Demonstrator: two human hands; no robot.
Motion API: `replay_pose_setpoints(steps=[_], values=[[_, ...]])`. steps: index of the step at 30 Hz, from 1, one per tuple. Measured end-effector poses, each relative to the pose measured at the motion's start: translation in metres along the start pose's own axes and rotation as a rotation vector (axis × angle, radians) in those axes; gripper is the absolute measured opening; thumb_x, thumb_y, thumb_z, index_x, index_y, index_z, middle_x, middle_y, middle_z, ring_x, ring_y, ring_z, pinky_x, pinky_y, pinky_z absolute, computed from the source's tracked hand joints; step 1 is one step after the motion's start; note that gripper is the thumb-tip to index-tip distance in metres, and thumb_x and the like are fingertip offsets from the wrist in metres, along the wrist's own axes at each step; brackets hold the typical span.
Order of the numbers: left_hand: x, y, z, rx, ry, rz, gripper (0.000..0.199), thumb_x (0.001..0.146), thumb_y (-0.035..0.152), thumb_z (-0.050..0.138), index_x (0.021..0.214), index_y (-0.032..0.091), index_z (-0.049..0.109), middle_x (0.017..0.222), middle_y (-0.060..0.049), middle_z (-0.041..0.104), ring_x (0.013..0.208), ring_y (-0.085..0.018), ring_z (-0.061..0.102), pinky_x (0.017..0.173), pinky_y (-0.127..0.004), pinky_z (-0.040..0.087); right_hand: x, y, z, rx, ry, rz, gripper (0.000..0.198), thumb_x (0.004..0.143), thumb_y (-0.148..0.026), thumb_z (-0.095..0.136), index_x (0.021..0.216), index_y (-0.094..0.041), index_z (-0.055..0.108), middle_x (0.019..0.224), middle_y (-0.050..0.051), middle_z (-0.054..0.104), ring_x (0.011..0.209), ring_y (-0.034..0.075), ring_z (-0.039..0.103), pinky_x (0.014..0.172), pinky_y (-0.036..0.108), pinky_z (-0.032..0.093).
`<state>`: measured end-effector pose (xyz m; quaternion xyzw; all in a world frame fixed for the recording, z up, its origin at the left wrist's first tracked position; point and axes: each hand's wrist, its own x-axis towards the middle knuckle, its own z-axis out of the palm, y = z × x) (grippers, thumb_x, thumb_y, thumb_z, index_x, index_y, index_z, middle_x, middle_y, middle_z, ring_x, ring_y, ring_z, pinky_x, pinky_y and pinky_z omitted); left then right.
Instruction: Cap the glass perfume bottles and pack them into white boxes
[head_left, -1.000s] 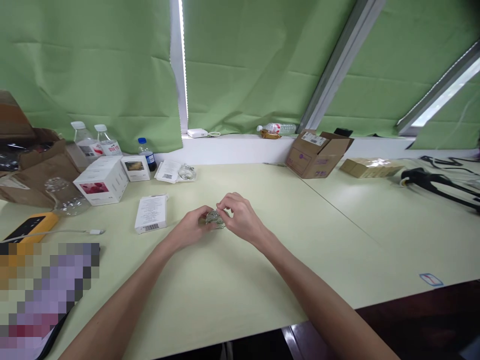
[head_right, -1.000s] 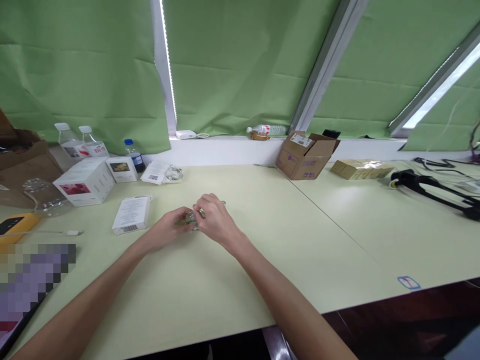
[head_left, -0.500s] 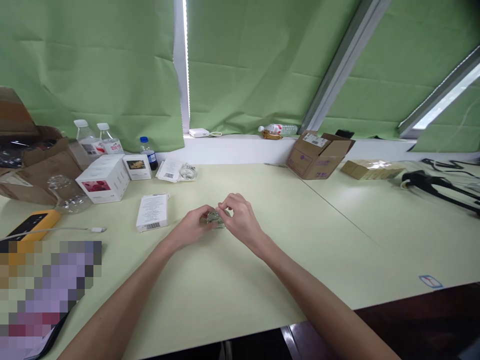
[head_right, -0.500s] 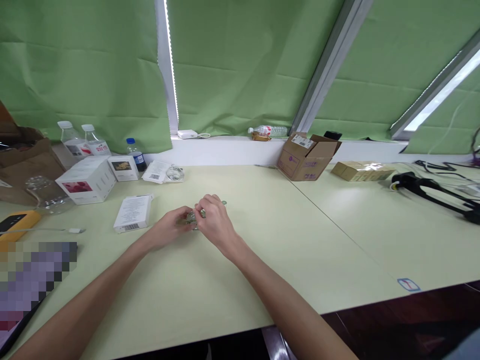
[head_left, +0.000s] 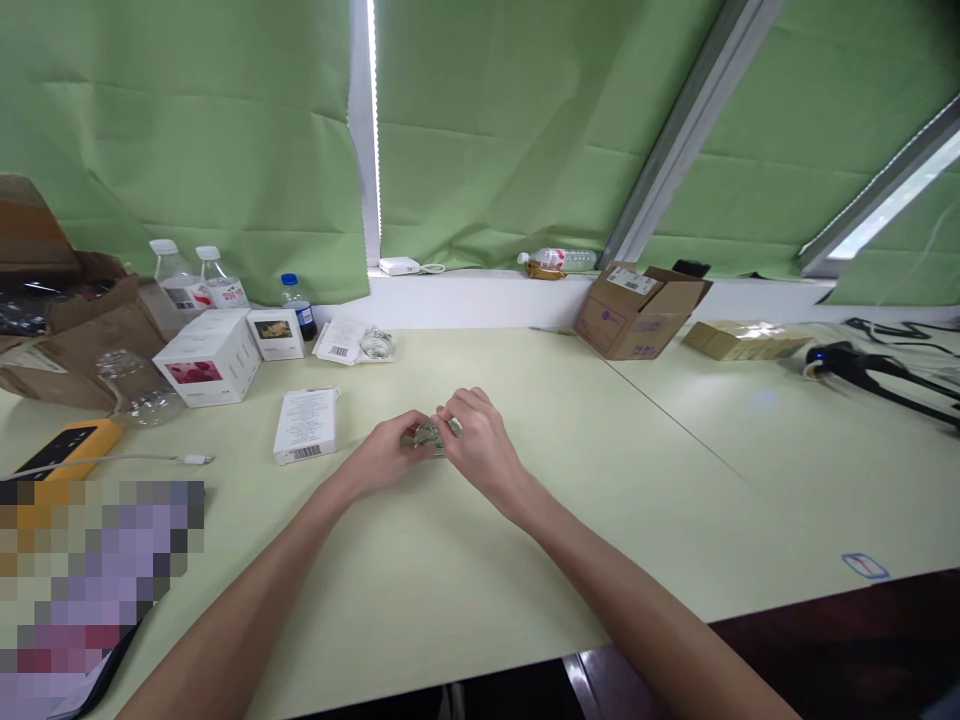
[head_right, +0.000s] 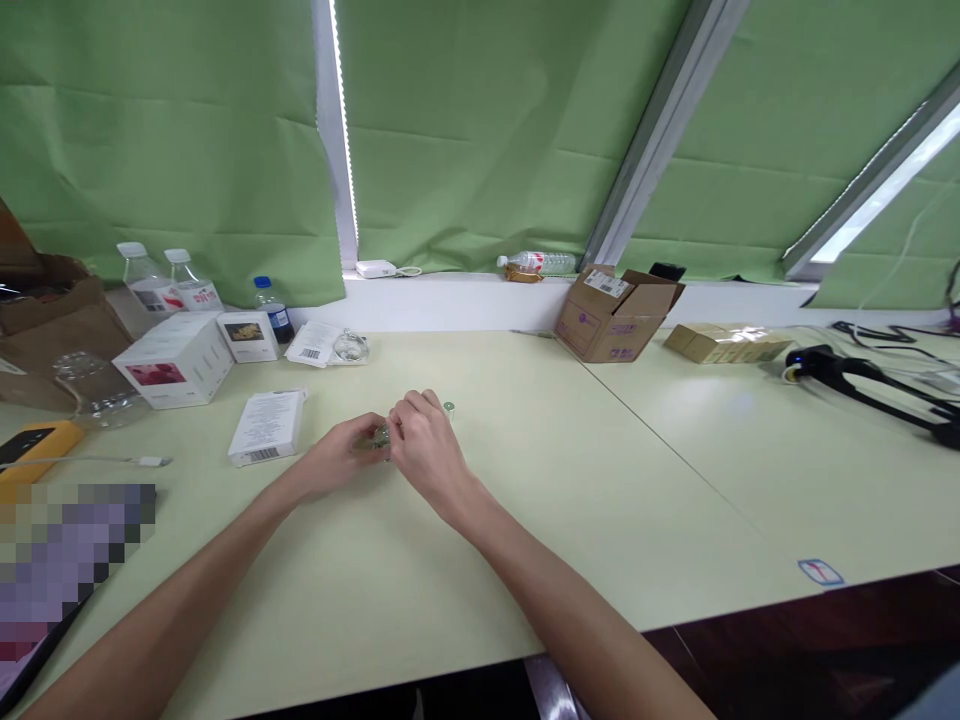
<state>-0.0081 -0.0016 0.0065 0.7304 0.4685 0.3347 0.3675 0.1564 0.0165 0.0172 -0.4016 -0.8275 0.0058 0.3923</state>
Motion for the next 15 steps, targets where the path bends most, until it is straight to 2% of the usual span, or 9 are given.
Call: replay_pose_setpoints(steps=[5,10,15], values=[[-0.001,0.0039,-0.0002,-0.006,-0.003,0.002,0.025,0.08,0.037,0.052,0.096,0.02,0.058,0.087,-0.003,0.059,0.076,-0.015,0.052,0.069,-0.028,0.043,-0.0032,-0.0003,0.0015,0.011,0.045,-0.04,0.02,0.084,-0.007,0.048,0.068,-0.019,0.047,0.073,0.003,0.055,0.072,0.017,0.043,0.066,0.029,0.04],[-0.0006,0.0013,-0.0004,0.021,0.011,0.002,0.024,0.08,0.037,0.052,0.095,0.019,0.057,0.083,-0.002,0.059,0.072,-0.015,0.051,0.066,-0.028,0.042,0.0017,0.0001,-0.0015,-0.026,-0.016,-0.076,0.023,0.081,-0.003,0.046,0.065,-0.019,0.044,0.07,0.004,0.053,0.071,0.017,0.042,0.065,0.029,0.038],[0.0002,-0.0006,-0.0005,0.019,-0.002,0.009,0.025,0.081,0.038,0.052,0.097,0.02,0.057,0.085,-0.002,0.059,0.073,-0.015,0.052,0.067,-0.028,0.042,0.0059,0.0015,-0.0037,0.048,-0.039,-0.003,0.024,0.078,-0.005,0.05,0.062,-0.019,0.042,0.068,0.002,0.054,0.069,0.016,0.043,0.064,0.029,0.038]])
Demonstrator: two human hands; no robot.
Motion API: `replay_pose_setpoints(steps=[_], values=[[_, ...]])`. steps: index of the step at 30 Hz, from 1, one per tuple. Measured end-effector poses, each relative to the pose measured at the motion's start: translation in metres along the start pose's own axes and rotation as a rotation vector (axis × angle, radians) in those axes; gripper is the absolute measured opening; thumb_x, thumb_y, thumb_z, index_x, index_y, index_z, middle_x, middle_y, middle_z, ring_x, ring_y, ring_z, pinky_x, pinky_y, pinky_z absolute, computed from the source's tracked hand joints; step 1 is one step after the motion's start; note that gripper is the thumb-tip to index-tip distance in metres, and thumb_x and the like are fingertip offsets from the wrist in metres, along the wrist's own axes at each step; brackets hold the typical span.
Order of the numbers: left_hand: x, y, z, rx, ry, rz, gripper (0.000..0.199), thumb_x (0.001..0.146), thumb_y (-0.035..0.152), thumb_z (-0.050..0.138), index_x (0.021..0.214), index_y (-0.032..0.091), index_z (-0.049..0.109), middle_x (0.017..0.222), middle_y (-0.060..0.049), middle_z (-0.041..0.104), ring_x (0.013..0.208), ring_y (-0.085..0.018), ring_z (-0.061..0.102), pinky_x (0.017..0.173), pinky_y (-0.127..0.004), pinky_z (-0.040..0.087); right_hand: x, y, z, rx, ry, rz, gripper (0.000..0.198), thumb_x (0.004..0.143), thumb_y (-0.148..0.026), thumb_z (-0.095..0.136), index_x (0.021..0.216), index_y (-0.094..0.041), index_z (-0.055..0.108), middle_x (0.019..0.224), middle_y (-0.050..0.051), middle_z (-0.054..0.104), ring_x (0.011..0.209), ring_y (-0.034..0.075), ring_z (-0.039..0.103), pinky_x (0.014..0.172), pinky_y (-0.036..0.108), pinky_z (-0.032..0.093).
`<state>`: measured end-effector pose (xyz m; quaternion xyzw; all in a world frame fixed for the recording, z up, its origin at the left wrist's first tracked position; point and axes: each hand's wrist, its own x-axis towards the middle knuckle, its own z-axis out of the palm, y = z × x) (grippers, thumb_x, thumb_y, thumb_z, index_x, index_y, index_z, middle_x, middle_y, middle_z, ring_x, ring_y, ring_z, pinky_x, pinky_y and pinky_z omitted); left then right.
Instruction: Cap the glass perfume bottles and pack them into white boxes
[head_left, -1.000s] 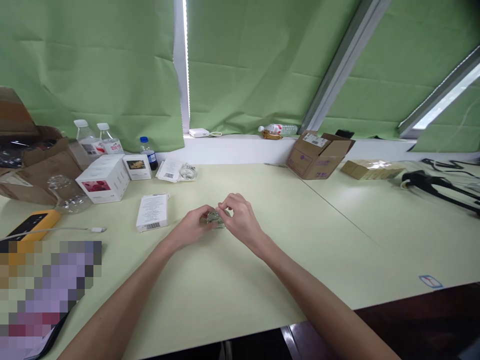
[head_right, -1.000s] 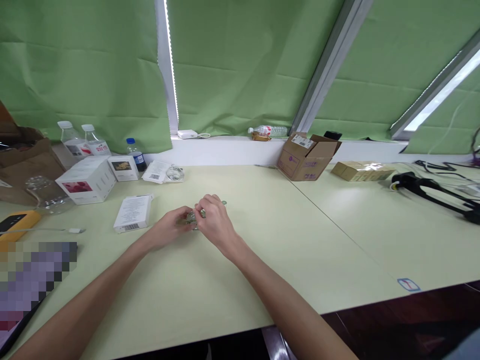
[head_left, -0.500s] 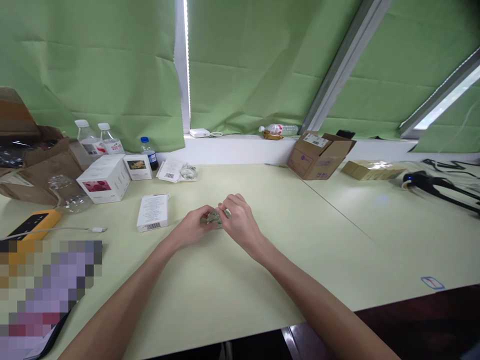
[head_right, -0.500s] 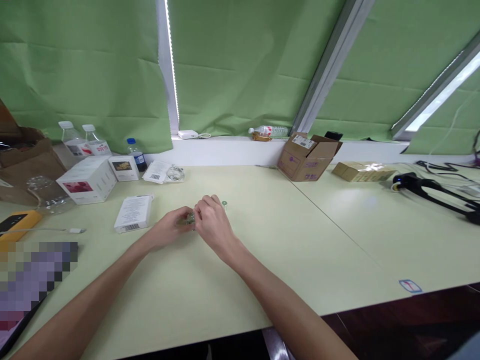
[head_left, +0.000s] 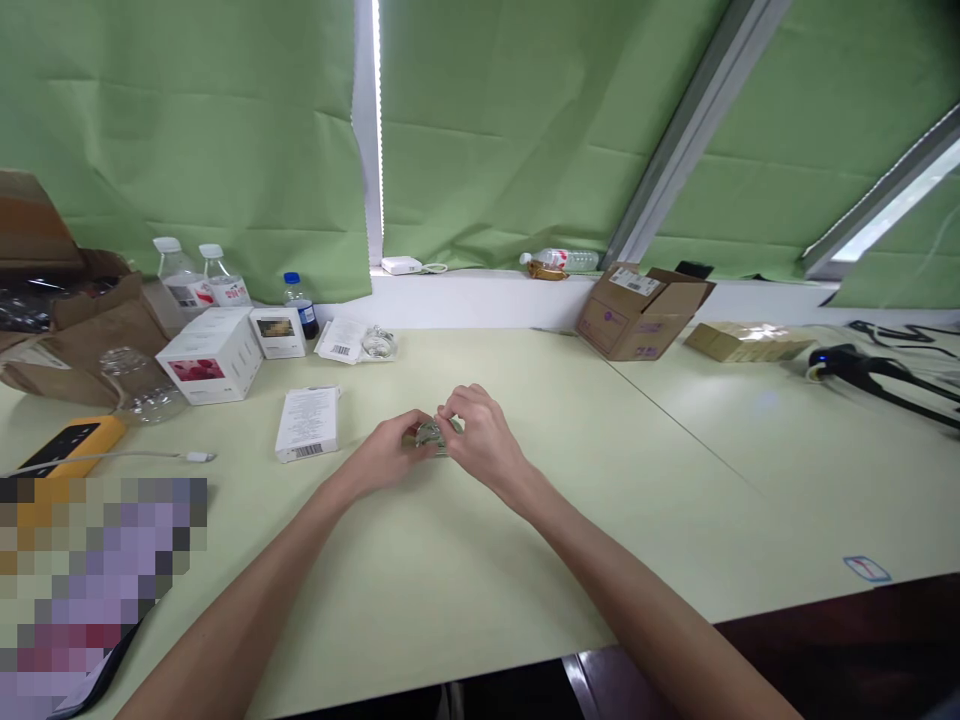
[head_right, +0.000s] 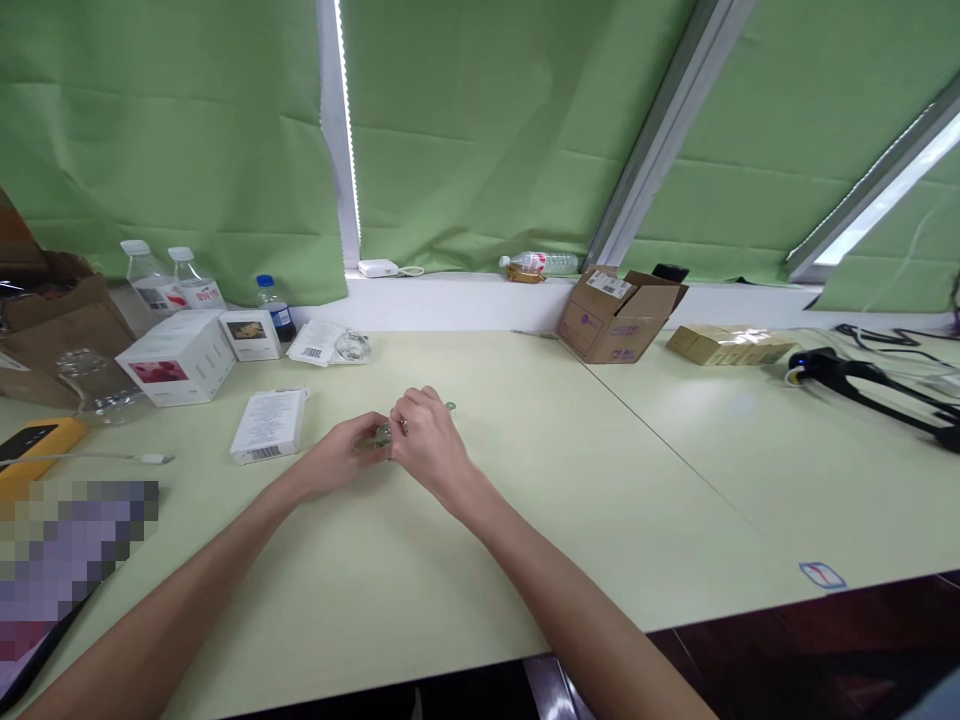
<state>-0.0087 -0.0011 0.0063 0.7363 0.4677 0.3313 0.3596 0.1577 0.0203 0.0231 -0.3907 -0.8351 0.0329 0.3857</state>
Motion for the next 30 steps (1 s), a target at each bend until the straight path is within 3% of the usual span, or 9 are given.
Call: replay_pose_setpoints(steps=[7,16,25,30], values=[[-0.001,0.006,0.0,-0.032,0.027,-0.019,0.029,0.077,0.042,0.055,0.095,0.02,0.06,0.083,-0.003,0.06,0.075,-0.016,0.053,0.07,-0.03,0.044,-0.009,-0.001,0.004,0.04,0.09,0.005,0.022,0.084,-0.009,0.048,0.064,-0.02,0.045,0.071,0.002,0.055,0.07,0.016,0.044,0.066,0.029,0.039],[-0.001,0.002,0.0,-0.013,0.013,-0.01,0.027,0.08,0.039,0.052,0.097,0.02,0.058,0.085,-0.002,0.06,0.074,-0.015,0.053,0.069,-0.028,0.043,-0.006,-0.002,0.004,-0.034,0.043,-0.011,0.023,0.084,-0.009,0.047,0.064,-0.02,0.048,0.07,0.004,0.054,0.07,0.018,0.044,0.066,0.031,0.039],[-0.001,0.009,0.0,-0.047,0.012,-0.037,0.032,0.076,0.044,0.056,0.096,0.019,0.06,0.088,-0.004,0.062,0.08,-0.018,0.055,0.074,-0.032,0.045,-0.014,-0.002,0.001,0.101,0.076,0.11,0.005,0.084,-0.017,0.054,0.082,-0.021,0.057,0.084,0.004,0.063,0.082,0.019,0.054,0.072,0.032,0.044],[-0.001,0.006,0.0,-0.048,0.009,-0.033,0.03,0.077,0.043,0.056,0.097,0.021,0.059,0.09,-0.004,0.062,0.081,-0.018,0.056,0.074,-0.031,0.045,-0.012,-0.002,-0.008,0.221,0.015,0.185,0.025,0.083,-0.021,0.056,0.107,-0.023,0.061,0.091,0.004,0.065,0.083,0.018,0.057,0.07,0.032,0.047]])
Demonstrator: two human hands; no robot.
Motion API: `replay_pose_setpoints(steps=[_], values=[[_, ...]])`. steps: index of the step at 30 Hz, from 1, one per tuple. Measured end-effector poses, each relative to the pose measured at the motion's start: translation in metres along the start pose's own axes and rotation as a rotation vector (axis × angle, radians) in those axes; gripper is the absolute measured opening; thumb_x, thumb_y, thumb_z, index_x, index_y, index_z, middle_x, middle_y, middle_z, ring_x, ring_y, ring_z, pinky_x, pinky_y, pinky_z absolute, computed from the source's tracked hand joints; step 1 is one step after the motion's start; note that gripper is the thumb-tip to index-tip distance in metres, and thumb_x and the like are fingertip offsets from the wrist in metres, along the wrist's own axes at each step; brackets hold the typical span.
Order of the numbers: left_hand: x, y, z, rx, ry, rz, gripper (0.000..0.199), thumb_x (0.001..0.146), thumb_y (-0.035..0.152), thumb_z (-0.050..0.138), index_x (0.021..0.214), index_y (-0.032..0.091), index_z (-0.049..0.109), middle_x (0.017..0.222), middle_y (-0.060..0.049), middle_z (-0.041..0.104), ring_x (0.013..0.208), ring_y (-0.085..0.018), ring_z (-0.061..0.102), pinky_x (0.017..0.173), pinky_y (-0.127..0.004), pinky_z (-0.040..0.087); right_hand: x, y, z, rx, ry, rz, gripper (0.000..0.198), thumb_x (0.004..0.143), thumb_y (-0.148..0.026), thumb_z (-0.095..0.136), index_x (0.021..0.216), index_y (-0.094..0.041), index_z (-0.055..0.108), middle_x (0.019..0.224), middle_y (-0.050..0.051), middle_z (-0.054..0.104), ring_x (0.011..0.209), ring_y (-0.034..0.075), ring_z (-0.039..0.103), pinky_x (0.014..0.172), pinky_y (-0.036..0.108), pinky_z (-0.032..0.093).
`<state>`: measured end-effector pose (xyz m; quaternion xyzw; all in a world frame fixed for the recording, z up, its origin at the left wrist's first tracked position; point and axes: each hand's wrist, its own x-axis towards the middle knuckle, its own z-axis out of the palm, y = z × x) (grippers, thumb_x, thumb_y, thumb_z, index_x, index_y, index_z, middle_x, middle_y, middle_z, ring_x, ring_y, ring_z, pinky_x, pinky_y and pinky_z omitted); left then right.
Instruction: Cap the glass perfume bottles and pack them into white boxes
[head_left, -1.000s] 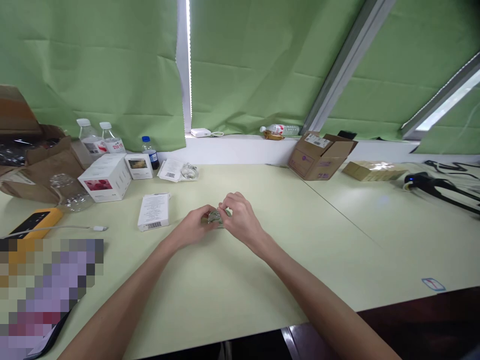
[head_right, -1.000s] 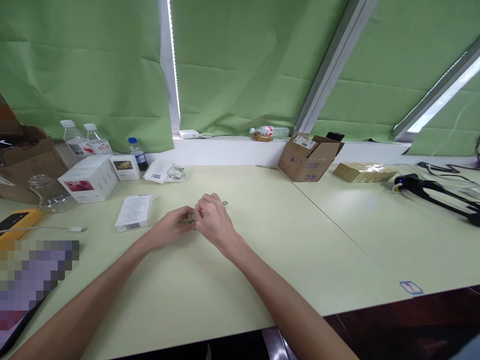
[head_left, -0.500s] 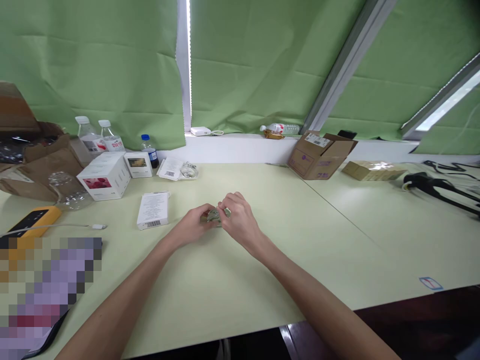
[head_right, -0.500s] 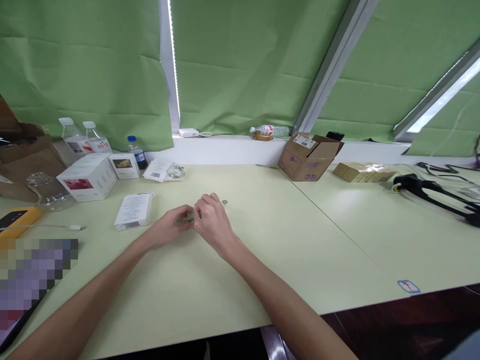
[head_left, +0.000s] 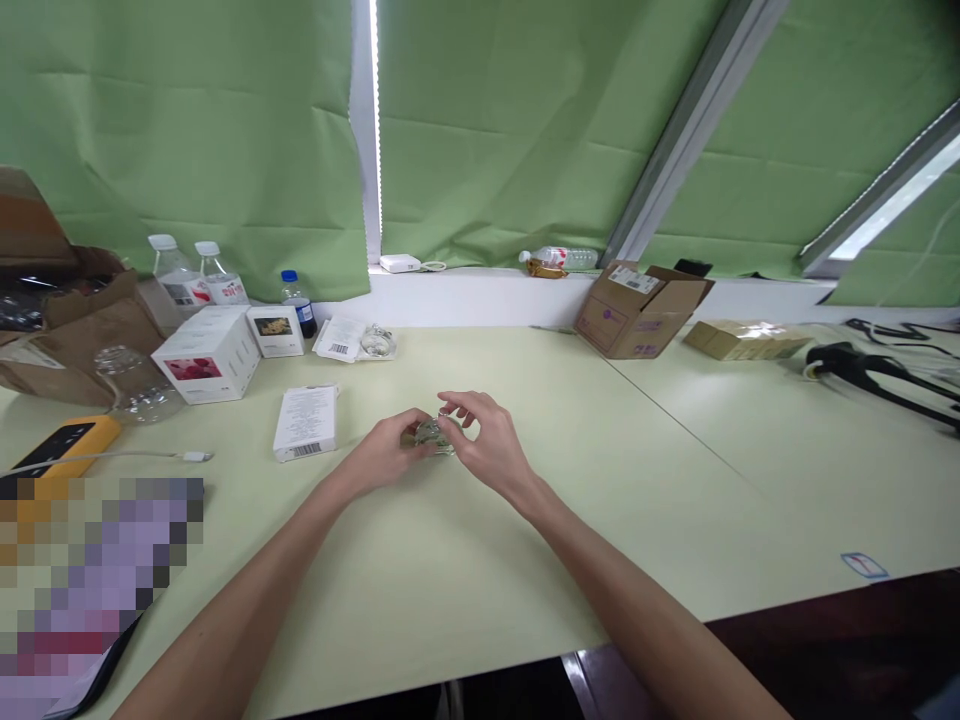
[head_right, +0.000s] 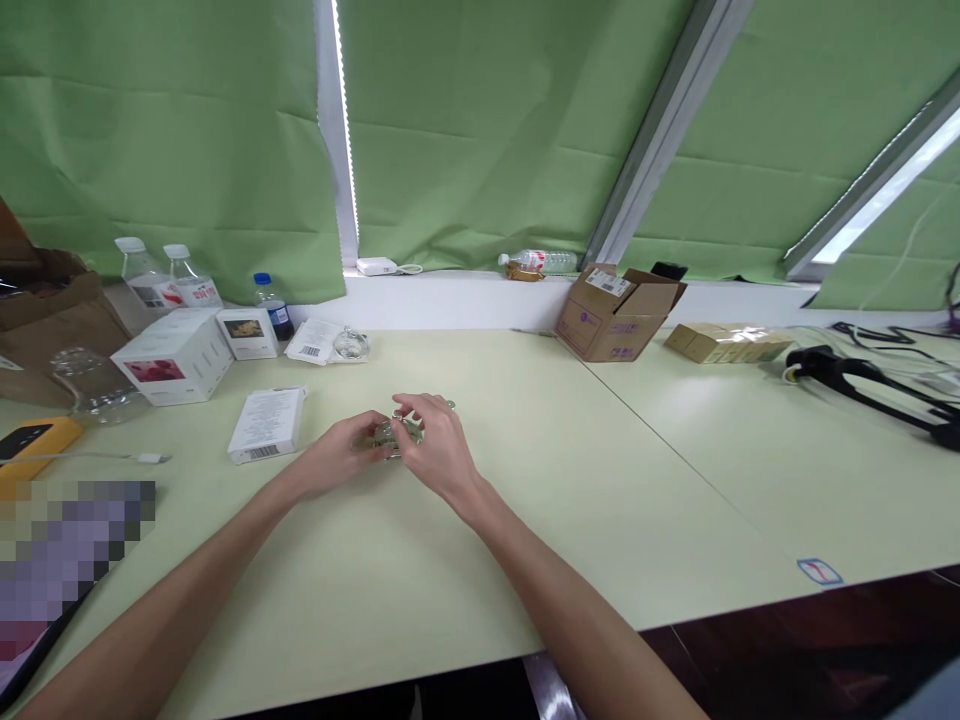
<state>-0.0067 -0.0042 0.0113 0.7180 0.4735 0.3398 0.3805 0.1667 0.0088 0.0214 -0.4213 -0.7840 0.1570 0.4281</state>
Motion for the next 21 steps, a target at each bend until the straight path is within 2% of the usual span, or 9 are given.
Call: replay_pose_setpoints(steps=[3,7,11,15,18,21], values=[[0.001,-0.003,0.0,-0.002,-0.015,0.022,0.028,0.08,0.04,0.054,0.099,0.021,0.059,0.092,-0.004,0.062,0.083,-0.018,0.055,0.074,-0.031,0.044,0.002,0.003,-0.002,0.035,-0.036,-0.006,0.022,0.086,-0.024,0.053,0.105,-0.025,0.065,0.09,0.004,0.066,0.083,0.018,0.057,0.072,0.033,0.047],[0.001,-0.003,0.0,0.005,-0.018,0.031,0.026,0.08,0.038,0.053,0.099,0.02,0.058,0.093,-0.004,0.061,0.083,-0.018,0.055,0.075,-0.031,0.044,0.004,0.009,0.0,0.027,-0.019,-0.035,0.015,0.086,-0.025,0.056,0.094,-0.025,0.068,0.086,0.004,0.066,0.082,0.018,0.057,0.074,0.034,0.046],[0.0,0.0,0.0,-0.005,-0.006,0.017,0.029,0.078,0.04,0.054,0.099,0.02,0.059,0.091,-0.004,0.061,0.083,-0.019,0.055,0.076,-0.032,0.045,0.004,0.012,0.006,-0.027,0.058,-0.053,0.006,0.083,-0.026,0.06,0.083,-0.022,0.065,0.078,0.003,0.064,0.078,0.018,0.056,0.073,0.035,0.045],[0.0,0.001,0.001,-0.018,0.002,0.0,0.031,0.077,0.042,0.056,0.099,0.02,0.059,0.091,-0.004,0.061,0.081,-0.019,0.056,0.074,-0.033,0.045,0.003,0.014,0.012,-0.06,0.094,-0.009,0.012,0.082,-0.031,0.061,0.075,-0.021,0.058,0.077,0.003,0.064,0.077,0.018,0.055,0.072,0.035,0.046],[-0.001,0.0,0.001,-0.028,-0.009,-0.003,0.03,0.078,0.041,0.054,0.1,0.02,0.059,0.093,-0.004,0.062,0.082,-0.018,0.057,0.074,-0.032,0.045,0.003,0.014,0.009,-0.024,0.066,0.01,0.016,0.081,-0.037,0.061,0.082,-0.021,0.06,0.085,0.004,0.066,0.083,0.02,0.058,0.073,0.035,0.048],[0.0,0.0,0.001,-0.051,-0.021,0.005,0.029,0.079,0.039,0.053,0.101,0.02,0.058,0.096,-0.005,0.062,0.085,-0.019,0.057,0.076,-0.032,0.045,0.005,0.012,0.0,0.087,0.003,0.005,0.022,0.085,-0.036,0.056,0.101,-0.024,0.063,0.101,0.005,0.067,0.092,0.019,0.059,0.077,0.035,0.05]])
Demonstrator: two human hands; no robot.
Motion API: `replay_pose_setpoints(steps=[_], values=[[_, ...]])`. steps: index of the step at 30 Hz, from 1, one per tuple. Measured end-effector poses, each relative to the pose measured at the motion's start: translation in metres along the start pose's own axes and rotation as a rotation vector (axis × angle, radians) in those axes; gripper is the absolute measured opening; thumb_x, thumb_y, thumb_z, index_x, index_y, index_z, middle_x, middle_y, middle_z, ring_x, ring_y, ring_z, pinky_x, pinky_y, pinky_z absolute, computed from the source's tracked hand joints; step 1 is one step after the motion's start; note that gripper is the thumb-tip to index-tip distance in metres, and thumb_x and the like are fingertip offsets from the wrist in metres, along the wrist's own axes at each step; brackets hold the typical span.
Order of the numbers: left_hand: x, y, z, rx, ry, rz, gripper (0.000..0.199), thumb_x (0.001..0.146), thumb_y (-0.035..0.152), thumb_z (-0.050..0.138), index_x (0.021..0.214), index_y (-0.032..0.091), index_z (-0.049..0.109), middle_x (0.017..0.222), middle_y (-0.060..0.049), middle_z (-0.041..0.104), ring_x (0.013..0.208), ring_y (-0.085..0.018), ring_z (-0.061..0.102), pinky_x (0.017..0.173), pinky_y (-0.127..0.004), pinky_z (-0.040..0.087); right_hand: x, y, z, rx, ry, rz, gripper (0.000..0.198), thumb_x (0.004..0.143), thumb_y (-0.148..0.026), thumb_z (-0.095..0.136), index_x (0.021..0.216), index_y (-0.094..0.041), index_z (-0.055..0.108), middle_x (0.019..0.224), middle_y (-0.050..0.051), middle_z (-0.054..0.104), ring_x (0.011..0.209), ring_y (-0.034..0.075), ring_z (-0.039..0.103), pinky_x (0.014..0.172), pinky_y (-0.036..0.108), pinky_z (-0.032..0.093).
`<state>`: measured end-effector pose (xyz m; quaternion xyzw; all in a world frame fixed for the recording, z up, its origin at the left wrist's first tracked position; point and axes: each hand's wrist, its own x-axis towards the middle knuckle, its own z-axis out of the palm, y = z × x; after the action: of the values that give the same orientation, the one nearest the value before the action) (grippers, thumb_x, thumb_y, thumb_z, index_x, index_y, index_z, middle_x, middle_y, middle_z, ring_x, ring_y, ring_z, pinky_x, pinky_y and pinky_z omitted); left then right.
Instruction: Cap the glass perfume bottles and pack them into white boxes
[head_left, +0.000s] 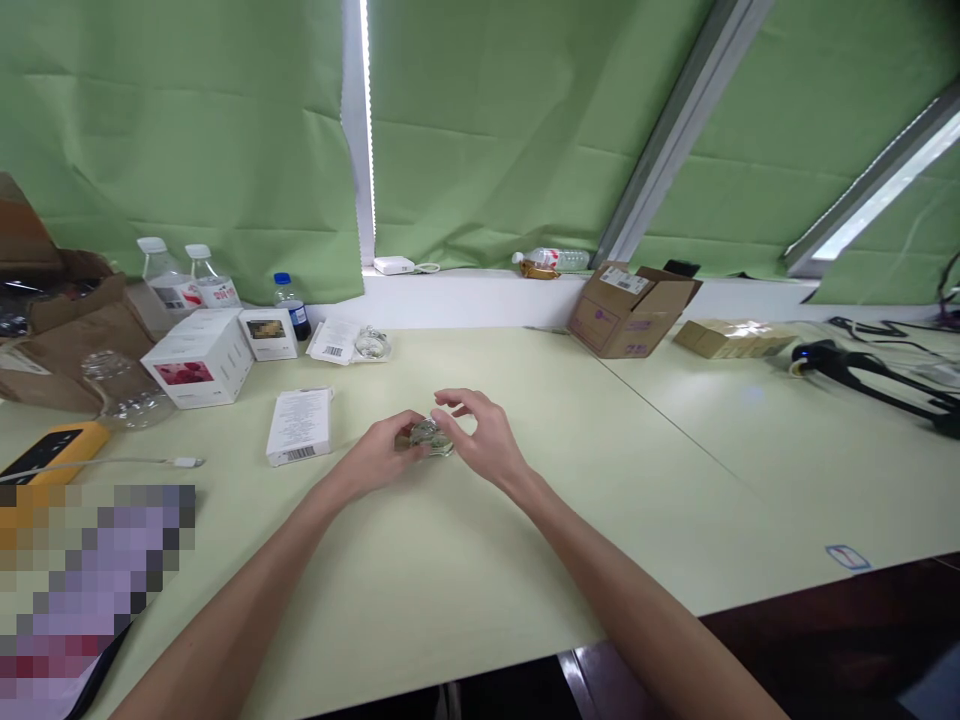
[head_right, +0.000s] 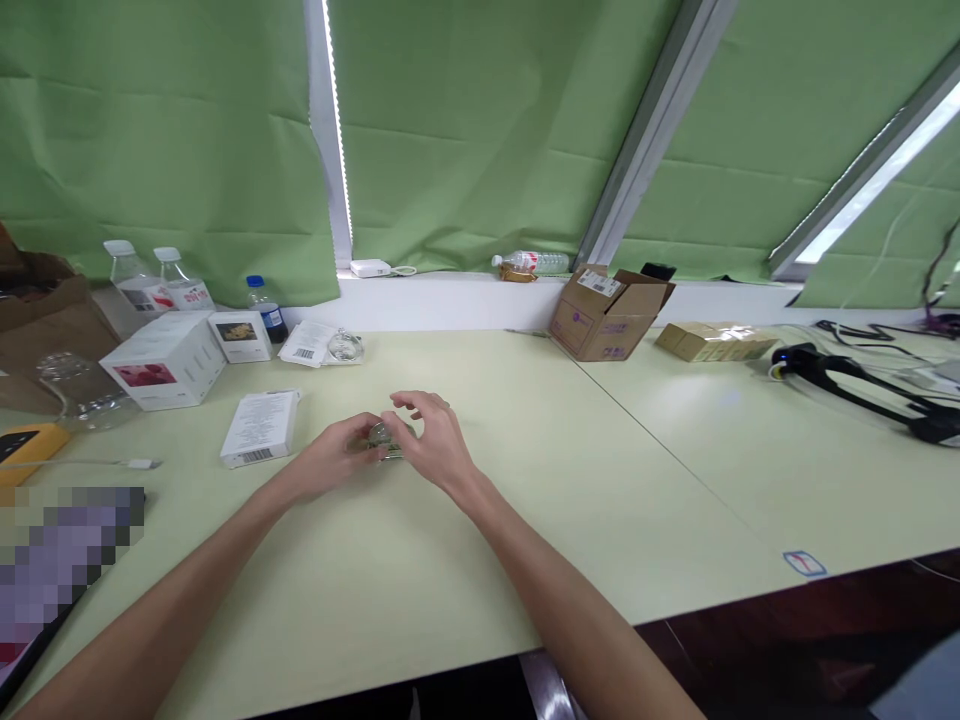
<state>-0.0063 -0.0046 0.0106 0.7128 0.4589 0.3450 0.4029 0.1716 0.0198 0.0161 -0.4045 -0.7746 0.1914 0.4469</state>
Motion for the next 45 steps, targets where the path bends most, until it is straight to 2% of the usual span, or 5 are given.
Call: replay_pose_setpoints(steps=[7,15,28,39,45], values=[[0.0,-0.001,0.0,0.035,0.013,-0.007,0.027,0.079,0.038,0.054,0.099,0.02,0.058,0.092,-0.004,0.062,0.081,-0.018,0.057,0.071,-0.031,0.045,0.005,0.001,-0.008,0.147,-0.089,0.065,0.015,0.083,-0.03,0.058,0.09,-0.026,0.071,0.095,0.004,0.07,0.098,0.02,0.06,0.085,0.038,0.048],[-0.001,0.001,0.0,0.018,0.003,0.004,0.028,0.08,0.036,0.052,0.102,0.02,0.058,0.097,-0.004,0.063,0.085,-0.019,0.057,0.075,-0.032,0.045,0.004,0.002,0.009,0.221,0.039,0.17,0.017,0.076,-0.035,0.064,0.071,-0.02,0.061,0.082,0.003,0.067,0.079,0.018,0.062,0.076,0.035,0.051],[0.0,0.0,-0.001,0.046,0.0,0.003,0.024,0.081,0.036,0.053,0.099,0.021,0.058,0.093,-0.003,0.063,0.082,-0.017,0.058,0.072,-0.03,0.044,0.007,0.005,-0.005,0.355,-0.145,0.244,0.021,0.079,-0.037,0.062,0.086,-0.02,0.071,0.096,0.005,0.071,0.087,0.019,0.065,0.08,0.034,0.051],[0.0,-0.003,0.001,-0.01,-0.009,0.006,0.025,0.081,0.035,0.053,0.101,0.021,0.058,0.1,-0.003,0.063,0.09,-0.019,0.059,0.078,-0.032,0.046,0.003,0.005,0.007,0.332,-0.038,0.217,0.025,0.076,-0.043,0.065,0.074,-0.018,0.06,0.081,0.004,0.068,0.077,0.017,0.063,0.077,0.034,0.05],[0.001,-0.003,0.0,0.016,-0.005,0.009,0.027,0.08,0.038,0.055,0.1,0.02,0.058,0.096,-0.003,0.064,0.087,-0.019,0.059,0.075,-0.031,0.045,0.006,0.011,-0.003,0.486,-0.205,0.264,0.031,0.079,-0.045,0.06,0.098,-0.02,0.064,0.093,0.006,0.07,0.083,0.019,0.065,0.076,0.035,0.051]])
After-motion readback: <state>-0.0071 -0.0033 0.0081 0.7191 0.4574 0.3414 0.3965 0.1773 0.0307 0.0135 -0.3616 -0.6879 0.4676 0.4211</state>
